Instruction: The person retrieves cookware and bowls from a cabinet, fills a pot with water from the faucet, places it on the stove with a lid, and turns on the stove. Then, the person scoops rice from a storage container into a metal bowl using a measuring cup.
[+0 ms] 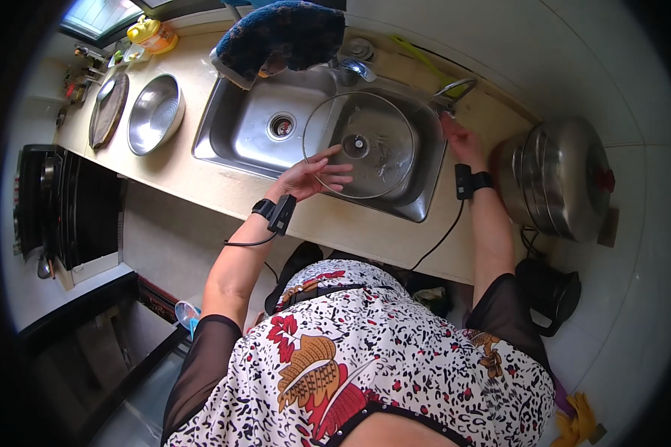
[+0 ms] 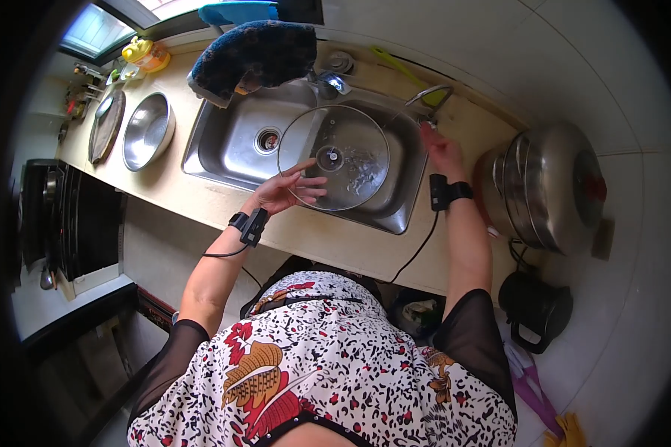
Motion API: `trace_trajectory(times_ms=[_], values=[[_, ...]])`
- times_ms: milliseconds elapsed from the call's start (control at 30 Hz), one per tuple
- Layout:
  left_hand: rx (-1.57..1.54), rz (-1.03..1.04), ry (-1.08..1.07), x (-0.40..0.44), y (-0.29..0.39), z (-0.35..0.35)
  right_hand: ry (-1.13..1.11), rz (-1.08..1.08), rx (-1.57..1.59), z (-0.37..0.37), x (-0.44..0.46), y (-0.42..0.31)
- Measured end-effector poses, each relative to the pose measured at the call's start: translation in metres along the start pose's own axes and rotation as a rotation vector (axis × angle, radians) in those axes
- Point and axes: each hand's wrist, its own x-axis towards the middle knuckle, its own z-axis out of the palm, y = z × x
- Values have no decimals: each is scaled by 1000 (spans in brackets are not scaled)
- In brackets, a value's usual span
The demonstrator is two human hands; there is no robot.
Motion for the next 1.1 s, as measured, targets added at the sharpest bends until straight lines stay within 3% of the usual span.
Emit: trace_trajectory(times_ms=[100, 200, 300, 367, 433, 500, 600, 800, 900, 1100], values=[[-31, 4, -17, -6, -5, -4, -56, -171, -155, 36, -11, -1], [-99, 19, -18, -9, -12, -4, 19, -168, -291, 21, -4, 2], [-215, 13, 54, -11, -26, -26, 114, 54, -318, 2, -20, 26], [-222, 14, -33, -15, -27, -13, 135, 121, -537, -15, -31, 62], [-212, 16, -86, -17, -31, -5, -18, 322, -594, 16, -61, 110], [-250, 7, -113, -16, -38, -4, -33, 369, -691, 49, -84, 154], [-297, -13, -179, -13, -45, 4, -224, 447, -494, 87, -104, 192], [-430, -36, -268, -13, -57, 9, -333, 334, -653, 78, -107, 194], [-487, -38, -288, -13, -59, 10, -298, 154, -956, 99, -120, 192], [-496, -41, -375, -9, -58, 9, -280, -8, -1076, 125, -129, 194]])
